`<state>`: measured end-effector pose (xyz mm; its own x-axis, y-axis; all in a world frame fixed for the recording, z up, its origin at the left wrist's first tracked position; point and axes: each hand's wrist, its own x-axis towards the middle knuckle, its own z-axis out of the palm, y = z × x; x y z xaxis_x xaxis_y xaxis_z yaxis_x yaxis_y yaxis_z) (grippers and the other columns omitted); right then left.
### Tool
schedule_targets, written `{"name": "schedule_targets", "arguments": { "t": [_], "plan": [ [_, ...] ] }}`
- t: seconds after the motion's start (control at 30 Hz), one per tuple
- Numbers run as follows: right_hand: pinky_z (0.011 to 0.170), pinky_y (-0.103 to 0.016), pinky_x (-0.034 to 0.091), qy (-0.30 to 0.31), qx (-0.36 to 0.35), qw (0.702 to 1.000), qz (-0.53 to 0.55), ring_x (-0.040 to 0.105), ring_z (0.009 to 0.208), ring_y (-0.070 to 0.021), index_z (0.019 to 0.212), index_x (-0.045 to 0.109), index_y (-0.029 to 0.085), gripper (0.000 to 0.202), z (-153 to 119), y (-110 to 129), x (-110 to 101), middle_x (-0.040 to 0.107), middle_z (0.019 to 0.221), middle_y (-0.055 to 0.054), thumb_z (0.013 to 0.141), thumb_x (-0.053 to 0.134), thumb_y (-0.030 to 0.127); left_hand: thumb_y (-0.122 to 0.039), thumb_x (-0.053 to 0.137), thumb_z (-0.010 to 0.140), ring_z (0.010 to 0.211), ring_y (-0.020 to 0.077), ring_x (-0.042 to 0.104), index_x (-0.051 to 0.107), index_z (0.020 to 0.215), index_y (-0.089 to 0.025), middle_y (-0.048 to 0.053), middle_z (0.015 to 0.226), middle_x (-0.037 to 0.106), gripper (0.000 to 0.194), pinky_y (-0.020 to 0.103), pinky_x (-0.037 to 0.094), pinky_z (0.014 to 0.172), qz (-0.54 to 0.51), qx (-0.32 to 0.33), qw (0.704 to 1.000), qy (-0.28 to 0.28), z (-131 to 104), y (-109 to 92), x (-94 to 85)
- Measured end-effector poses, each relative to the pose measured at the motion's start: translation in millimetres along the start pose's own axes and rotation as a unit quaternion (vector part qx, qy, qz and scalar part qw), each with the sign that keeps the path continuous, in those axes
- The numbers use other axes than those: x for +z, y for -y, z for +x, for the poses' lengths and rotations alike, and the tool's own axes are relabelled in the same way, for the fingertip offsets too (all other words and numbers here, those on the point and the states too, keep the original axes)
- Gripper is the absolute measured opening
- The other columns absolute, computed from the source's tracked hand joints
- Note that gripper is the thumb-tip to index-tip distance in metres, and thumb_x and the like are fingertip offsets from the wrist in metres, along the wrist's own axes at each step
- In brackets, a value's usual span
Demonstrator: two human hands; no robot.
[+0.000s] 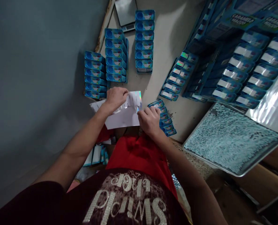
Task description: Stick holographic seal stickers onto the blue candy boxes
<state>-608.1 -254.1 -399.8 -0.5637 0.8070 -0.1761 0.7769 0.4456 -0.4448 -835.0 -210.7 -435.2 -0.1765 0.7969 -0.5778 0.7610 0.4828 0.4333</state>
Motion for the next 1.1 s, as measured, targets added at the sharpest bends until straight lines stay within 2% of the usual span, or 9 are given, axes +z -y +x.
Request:
{"name": "schedule_targets", "arguments": {
  "t": [0.1, 0.17, 0.3, 0.4, 0.57, 0.63, 0.8, 1.0, 1.1],
  "plan": [
    [0.081, -0.039, 0.045, 0.0, 0.149, 0.976, 0.161, 0.059, 0.078, -0.0213, 0.093, 0.078, 0.025, 0.016, -28, 4, -13, 0.067, 0.076, -0.004, 0.099, 0.067, 0.035, -0.021, 0.063, 0.093, 0.112, 0.035, 0.069, 0.084, 0.101, -0.025, 0.012, 0.107, 0.079, 0.023, 0.05, 0.049, 0.103, -0.001, 0.046, 0.998, -0.048, 20, 6, 8.2],
    [0.068, -0.034, 0.046, 0.005, 0.263, 0.916, 0.304, 0.056, 0.068, -0.0179, 0.097, 0.077, 0.024, 0.02, -47, 2, -25, 0.062, 0.07, 0.0, 0.096, 0.07, 0.042, -0.022, 0.065, 0.096, 0.121, 0.0334, 0.066, 0.079, 0.119, -0.023, 0.014, 0.123, 0.077, 0.028, 0.05, 0.047, 0.11, -0.007, 0.103, 0.989, -0.107, 15, 6, 14.8],
    [0.06, -0.028, 0.049, -0.008, 0.373, 0.797, 0.474, 0.055, 0.064, -0.0147, 0.093, 0.076, 0.023, 0.031, -73, -13, -49, 0.061, 0.071, 0.002, 0.087, 0.08, 0.053, -0.04, 0.062, 0.104, 0.123, 0.0296, 0.066, 0.077, 0.118, -0.019, 0.015, 0.12, 0.076, 0.029, 0.049, 0.047, 0.114, -0.125, 0.136, 0.968, -0.171, -46, -3, 40.8],
    [0.057, -0.026, 0.052, -0.006, 0.393, 0.763, 0.513, 0.053, 0.062, -0.0123, 0.086, 0.076, 0.022, 0.035, -81, -26, -63, 0.063, 0.071, 0.002, 0.077, 0.088, 0.053, -0.056, 0.062, 0.102, 0.105, 0.0255, 0.072, 0.077, 0.111, -0.019, 0.013, 0.109, 0.077, 0.041, 0.043, 0.057, 0.098, -0.345, 0.042, 0.933, -0.088, -101, -17, 72.4],
    [0.044, -0.027, 0.057, 0.056, 0.418, 0.73, 0.538, 0.054, 0.057, -0.0119, 0.084, 0.074, 0.02, 0.049, -88, -37, -80, 0.065, 0.071, 0.001, 0.064, 0.093, 0.061, -0.061, 0.087, 0.079, 0.093, 0.0196, 0.073, 0.072, 0.125, -0.016, 0.014, 0.117, 0.077, 0.066, 0.03, 0.059, 0.08, -0.612, -0.052, 0.779, 0.131, -137, -47, 115.1],
    [0.04, -0.027, 0.056, 0.076, 0.422, 0.728, 0.535, 0.055, 0.056, -0.012, 0.085, 0.074, 0.02, 0.053, -93, -39, -86, 0.066, 0.073, 0.001, 0.061, 0.094, 0.063, -0.054, 0.096, 0.068, 0.091, 0.018, 0.072, 0.075, 0.117, -0.015, 0.012, 0.111, 0.078, 0.066, 0.027, 0.057, 0.076, -0.622, -0.06, 0.765, 0.155, -138, -58, 121.3],
    [0.041, -0.029, 0.055, 0.093, 0.41, 0.746, 0.516, 0.059, 0.057, -0.0153, 0.085, 0.076, 0.019, 0.055, -102, -48, -89, 0.07, 0.075, -0.002, 0.063, 0.091, 0.067, -0.051, 0.097, 0.063, 0.064, 0.0108, 0.06, 0.079, 0.08, -0.013, 0.004, 0.073, 0.072, 0.046, 0.023, 0.048, 0.062, -0.597, -0.083, 0.786, 0.138, -145, -70, 127.2],
    [0.055, -0.029, 0.05, 0.016, 0.353, 0.88, 0.318, 0.066, 0.064, -0.0199, 0.088, 0.083, 0.017, 0.044, -83, -69, -61, 0.07, 0.067, -0.004, 0.081, 0.077, 0.06, -0.053, 0.095, 0.064, 0.06, 0.0101, 0.058, 0.078, 0.079, -0.014, 0.002, 0.069, 0.07, 0.045, 0.024, 0.049, 0.061, -0.633, -0.155, 0.758, 0.022, -153, -78, 149.6],
    [0.061, -0.029, 0.046, 0.01, 0.335, 0.911, 0.239, 0.067, 0.068, -0.0208, 0.09, 0.085, 0.016, 0.036, -66, -74, -45, 0.072, 0.069, -0.005, 0.085, 0.073, 0.05, -0.05, 0.095, 0.064, 0.058, 0.0099, 0.058, 0.077, 0.077, -0.014, 0.002, 0.066, 0.069, 0.042, 0.024, 0.048, 0.059, -0.642, -0.19, 0.742, -0.034, -149, -84, 157.1]
  ]
}}
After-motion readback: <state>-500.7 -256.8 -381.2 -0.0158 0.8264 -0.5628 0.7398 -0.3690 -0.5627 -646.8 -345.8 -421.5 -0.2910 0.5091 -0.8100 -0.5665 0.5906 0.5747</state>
